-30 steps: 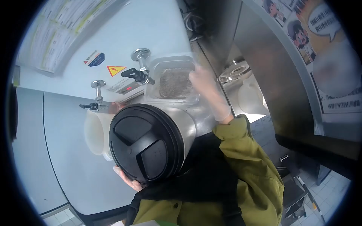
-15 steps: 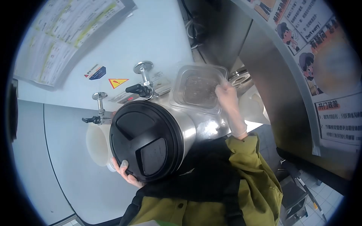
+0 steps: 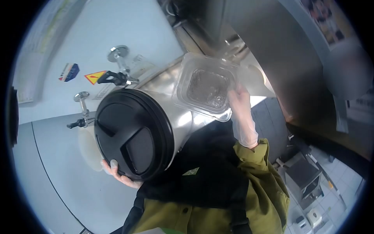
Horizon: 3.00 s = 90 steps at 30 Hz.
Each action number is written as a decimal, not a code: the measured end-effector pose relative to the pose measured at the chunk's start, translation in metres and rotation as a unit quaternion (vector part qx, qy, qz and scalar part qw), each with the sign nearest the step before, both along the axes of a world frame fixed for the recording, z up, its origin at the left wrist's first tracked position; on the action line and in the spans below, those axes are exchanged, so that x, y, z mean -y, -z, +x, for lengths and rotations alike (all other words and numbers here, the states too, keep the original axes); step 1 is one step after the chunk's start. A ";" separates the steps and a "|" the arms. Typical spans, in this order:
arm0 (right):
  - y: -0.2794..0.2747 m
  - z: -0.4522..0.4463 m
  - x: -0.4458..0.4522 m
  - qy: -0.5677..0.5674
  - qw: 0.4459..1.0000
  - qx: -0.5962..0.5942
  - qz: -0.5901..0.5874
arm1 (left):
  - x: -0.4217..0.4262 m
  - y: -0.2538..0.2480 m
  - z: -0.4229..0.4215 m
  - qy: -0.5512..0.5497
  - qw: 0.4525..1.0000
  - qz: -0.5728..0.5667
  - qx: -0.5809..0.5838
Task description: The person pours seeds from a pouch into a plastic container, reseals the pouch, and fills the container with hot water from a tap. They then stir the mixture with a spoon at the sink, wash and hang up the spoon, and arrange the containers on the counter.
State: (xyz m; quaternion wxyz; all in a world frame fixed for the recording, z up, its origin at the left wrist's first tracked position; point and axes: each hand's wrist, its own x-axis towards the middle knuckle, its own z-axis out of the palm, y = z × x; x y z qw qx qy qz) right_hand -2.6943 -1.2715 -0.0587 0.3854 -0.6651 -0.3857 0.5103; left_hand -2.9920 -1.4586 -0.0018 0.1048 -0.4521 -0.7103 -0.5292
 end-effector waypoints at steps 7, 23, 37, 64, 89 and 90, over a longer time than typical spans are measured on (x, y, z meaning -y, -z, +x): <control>-0.021 0.018 0.057 0.034 0.996 0.062 -0.055 | 0.011 0.010 -0.005 -0.048 0.997 -0.029 -0.058; -0.006 0.236 0.211 -0.094 0.990 -0.096 -0.037 | 0.097 -0.039 0.275 0.270 0.941 -0.078 0.191; 0.018 0.588 0.221 0.199 0.972 -0.017 0.125 | -0.104 -0.117 0.583 0.981 -0.034 0.108 -0.155; -0.008 1.394 -0.226 0.233 0.970 0.004 0.069 | -0.592 0.049 1.460 0.681 0.629 -0.368 -0.075; -0.167 1.611 -1.186 -0.315 0.832 0.224 0.398 | -0.974 -0.018 1.743 0.279 0.714 -0.193 0.613; -0.185 1.594 -1.218 -0.289 0.846 0.210 0.395 | -0.974 -0.009 1.746 0.258 0.735 -0.184 0.600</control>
